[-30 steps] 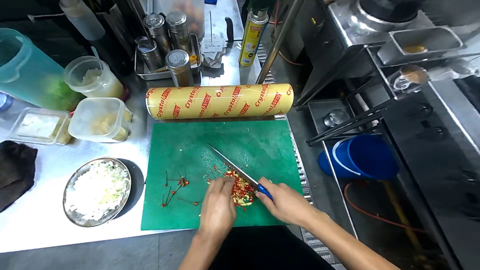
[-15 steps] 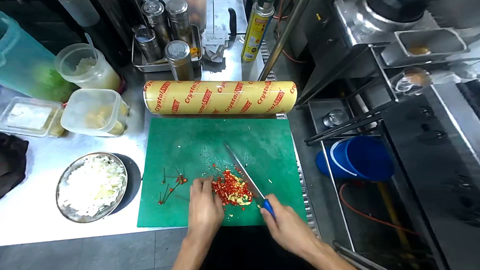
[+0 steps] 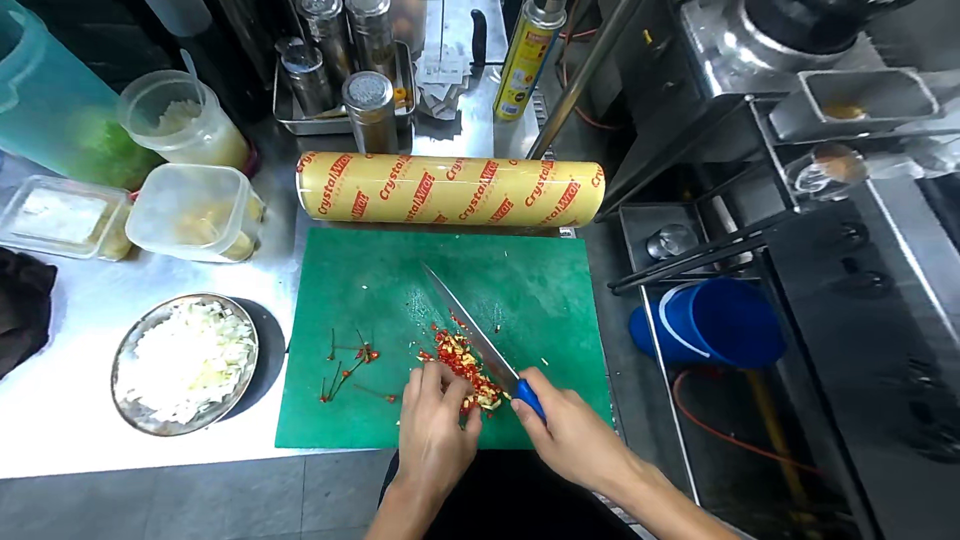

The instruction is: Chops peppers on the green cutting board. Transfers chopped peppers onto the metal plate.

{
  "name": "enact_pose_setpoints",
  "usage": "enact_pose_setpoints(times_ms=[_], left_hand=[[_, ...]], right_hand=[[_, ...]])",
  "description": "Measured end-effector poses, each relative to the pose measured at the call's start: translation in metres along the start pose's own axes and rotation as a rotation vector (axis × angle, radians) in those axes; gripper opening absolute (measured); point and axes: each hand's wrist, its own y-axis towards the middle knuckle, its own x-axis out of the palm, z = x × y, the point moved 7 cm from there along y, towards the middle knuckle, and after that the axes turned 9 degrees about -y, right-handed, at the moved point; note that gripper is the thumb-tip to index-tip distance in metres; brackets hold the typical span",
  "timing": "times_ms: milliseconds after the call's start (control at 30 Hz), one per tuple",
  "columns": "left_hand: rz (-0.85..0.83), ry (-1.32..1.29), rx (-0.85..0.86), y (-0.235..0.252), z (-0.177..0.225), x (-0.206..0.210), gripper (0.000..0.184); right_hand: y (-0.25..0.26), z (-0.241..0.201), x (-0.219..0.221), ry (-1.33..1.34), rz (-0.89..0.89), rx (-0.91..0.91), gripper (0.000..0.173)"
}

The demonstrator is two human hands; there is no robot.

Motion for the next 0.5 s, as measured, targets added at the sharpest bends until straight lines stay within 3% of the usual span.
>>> enact_pose_setpoints(times_ms=[300, 500], left_hand=[[0.006, 0.091, 0.104, -0.020, -0.017, 0.007, 0.007], [0.014, 0.106, 0.124, -0.017, -0.013, 0.011, 0.014]], right_hand=[[-0.005, 0.012, 0.007, 0.041, 0.020, 0.032, 0.036], [-0.008, 0.011, 0.008, 0.024, 0.022, 0.006, 0.038]])
